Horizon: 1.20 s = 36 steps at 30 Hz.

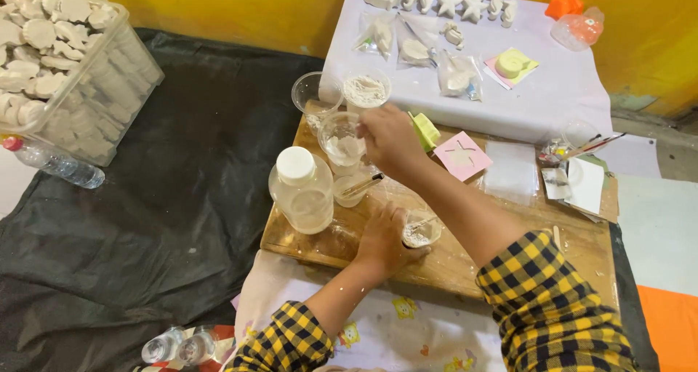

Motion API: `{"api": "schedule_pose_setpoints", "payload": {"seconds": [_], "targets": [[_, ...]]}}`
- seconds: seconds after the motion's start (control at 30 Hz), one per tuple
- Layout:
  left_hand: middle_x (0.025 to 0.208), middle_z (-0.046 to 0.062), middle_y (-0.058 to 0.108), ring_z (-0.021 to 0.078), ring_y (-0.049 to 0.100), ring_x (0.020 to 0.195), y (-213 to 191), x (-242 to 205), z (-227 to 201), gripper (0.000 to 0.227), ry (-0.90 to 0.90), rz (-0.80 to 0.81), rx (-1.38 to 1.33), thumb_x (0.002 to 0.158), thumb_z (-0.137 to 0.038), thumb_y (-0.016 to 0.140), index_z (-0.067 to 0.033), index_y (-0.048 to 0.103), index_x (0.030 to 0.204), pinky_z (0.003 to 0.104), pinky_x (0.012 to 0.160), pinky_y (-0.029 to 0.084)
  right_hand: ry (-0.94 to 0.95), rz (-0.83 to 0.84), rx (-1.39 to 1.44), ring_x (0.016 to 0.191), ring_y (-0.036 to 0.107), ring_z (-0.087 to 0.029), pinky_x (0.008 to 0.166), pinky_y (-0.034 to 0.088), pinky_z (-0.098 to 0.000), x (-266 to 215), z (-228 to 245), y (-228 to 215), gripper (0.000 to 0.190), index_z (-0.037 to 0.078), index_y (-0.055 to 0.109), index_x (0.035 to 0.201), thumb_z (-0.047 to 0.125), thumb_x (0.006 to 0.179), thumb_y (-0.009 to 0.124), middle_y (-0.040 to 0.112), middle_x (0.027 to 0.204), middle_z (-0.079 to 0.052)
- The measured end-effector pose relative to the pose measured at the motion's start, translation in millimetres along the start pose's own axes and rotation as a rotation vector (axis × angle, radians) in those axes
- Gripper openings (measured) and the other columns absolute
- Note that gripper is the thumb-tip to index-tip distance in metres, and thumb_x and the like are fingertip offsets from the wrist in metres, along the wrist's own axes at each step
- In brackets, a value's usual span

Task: Making small toy figures by mixing materials and pouring them into molds

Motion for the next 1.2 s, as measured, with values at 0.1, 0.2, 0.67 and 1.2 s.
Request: {"api": "schedule_pose_setpoints", "payload": {"seconds": [0.1,0.2,0.67,1.2], "targets": [[0.115,0.013,0.06,0.0332,0.06,0.113,5,2,4,0.078,-0.015,0.071,0.004,0.065,-0.064,0.074,-0.0076,0.06,0.117,0.042,0.093,0.053,0.133,0.034,0.092,0.082,0.065,-0.034,0.078,0.051,-0.045,-1,-2,12,0.018,0.016,0.061,0.082,0.017,0.1,0.059,0.067,0.075,-0.005],[0.117,0.014,0.059,0.034,0.06,0.112,0,2,2,0.078,0.003,0.088,-0.016,0.066,-0.059,0.077,-0.0051,0.062,0.119,0.041,0.093,0.053,0.333,0.005,0.268,0.086,0.067,-0.028,0.082,0.051,-0.0408,-6,-20,7,0.024,0.019,0.065,0.086,0.02,0.106,0.053,0.069,0.078,-0.001],[0.101,0.017,0.06,0.0371,0.062,0.098,-1,-2,0,0.067,0.129,-0.112,-0.091,0.064,-0.053,0.083,-0.0011,0.062,0.1,0.044,0.085,0.054,0.595,-0.309,0.646,0.072,0.051,-0.015,0.075,0.046,-0.0282,-32,-47,2,0.033,0.013,0.064,0.086,0.017,0.11,0.042,0.054,0.066,-0.001],[0.096,0.017,0.061,0.0368,0.062,0.094,1,-3,2,0.067,0.199,-0.208,-0.08,0.06,-0.048,0.091,-0.0004,0.064,0.099,0.042,0.085,0.054,0.601,-0.526,0.88,0.071,0.045,-0.013,0.075,0.041,-0.0245,-54,-47,-12,0.032,0.01,0.058,0.088,0.015,0.113,0.038,0.048,0.068,-0.001]]}}
Point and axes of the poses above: each hand's wrist, its own x-axis towards the middle knuckle, its own y-axis out of the palm, z = x × y, the point moved 5 cm from there along x, towards the middle knuckle
